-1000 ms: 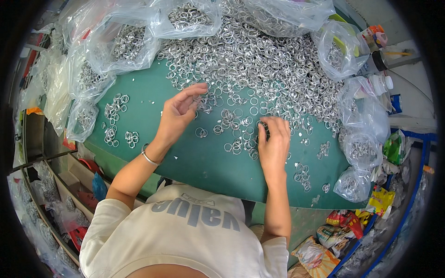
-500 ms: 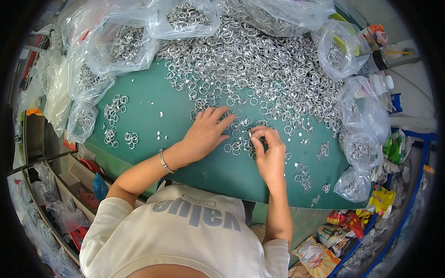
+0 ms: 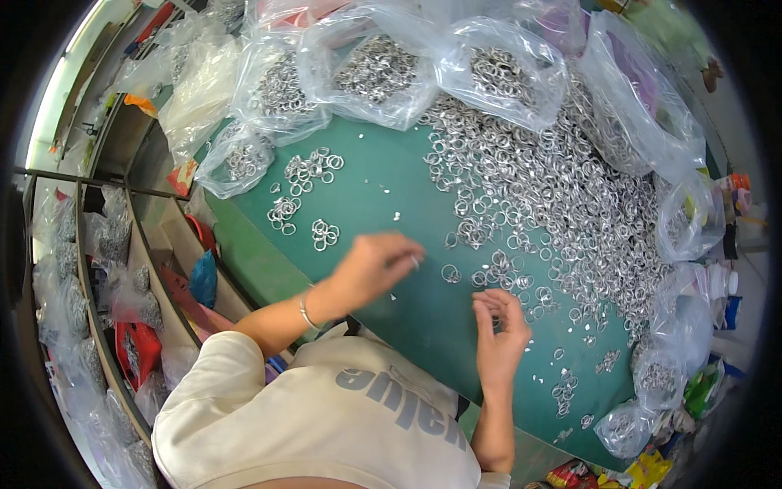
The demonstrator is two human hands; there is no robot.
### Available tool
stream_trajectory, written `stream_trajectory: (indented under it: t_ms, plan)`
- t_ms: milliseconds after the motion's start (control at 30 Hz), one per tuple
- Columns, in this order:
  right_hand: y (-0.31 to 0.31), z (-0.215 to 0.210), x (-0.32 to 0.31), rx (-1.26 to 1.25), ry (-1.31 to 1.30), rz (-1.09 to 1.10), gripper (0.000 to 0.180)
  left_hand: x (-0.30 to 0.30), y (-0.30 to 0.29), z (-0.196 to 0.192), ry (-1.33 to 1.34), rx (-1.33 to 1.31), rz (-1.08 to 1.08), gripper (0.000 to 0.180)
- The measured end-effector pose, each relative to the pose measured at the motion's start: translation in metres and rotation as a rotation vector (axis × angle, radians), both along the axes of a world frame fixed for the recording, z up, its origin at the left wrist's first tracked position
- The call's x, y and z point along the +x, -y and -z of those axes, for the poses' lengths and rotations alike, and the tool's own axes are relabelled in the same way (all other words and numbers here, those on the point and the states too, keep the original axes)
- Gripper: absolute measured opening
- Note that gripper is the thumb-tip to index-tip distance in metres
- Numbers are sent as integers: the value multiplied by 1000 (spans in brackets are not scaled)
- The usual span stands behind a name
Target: The person sorts through a large pile of small metal rings on a green tabletop by hand, picking up individual rings to move them between different piles or into nearby plastic bags.
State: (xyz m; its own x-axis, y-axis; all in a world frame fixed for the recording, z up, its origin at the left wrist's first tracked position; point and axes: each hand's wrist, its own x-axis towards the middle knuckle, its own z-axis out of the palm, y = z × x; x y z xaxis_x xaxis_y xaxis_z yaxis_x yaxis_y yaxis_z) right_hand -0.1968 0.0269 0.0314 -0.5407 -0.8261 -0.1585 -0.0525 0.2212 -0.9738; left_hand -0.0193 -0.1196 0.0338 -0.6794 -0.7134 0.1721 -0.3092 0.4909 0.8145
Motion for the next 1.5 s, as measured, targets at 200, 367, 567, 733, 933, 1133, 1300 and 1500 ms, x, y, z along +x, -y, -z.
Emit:
stream_trajectory:
  t_ms: [200, 367, 567, 733, 933, 1133, 1300, 1500]
  plan:
    - [-3, -5, -26, 151, -653, -133, 21, 81, 87, 10, 104, -208, -582, 15]
    - [-18, -3, -33, 230, -630, -91, 21, 106, 113, 30, 175, -327, -654, 20]
    - [-32, -9, -58, 246, -838, 77, 18, 77, 81, 12, 227, -404, -542, 38]
    - [0, -4, -50, 121, -1005, 16, 16, -4, 21, 3, 96, -266, -6, 33]
    - [7, 10, -62, 184, -1027, -2, 13, -65, -16, -1, 190, -177, 278, 35]
    - [-10, -1, -61, 133, -315, 94, 10, -84, -32, 2, -27, 189, 318, 37]
    - [-11, -7, -45, -23, 140, 133, 6, -91, -47, -1, -101, 371, 279, 29]
    - [-13, -16, -40, 23, -172, 55, 9, -87, -39, -3, -110, 391, 230, 14]
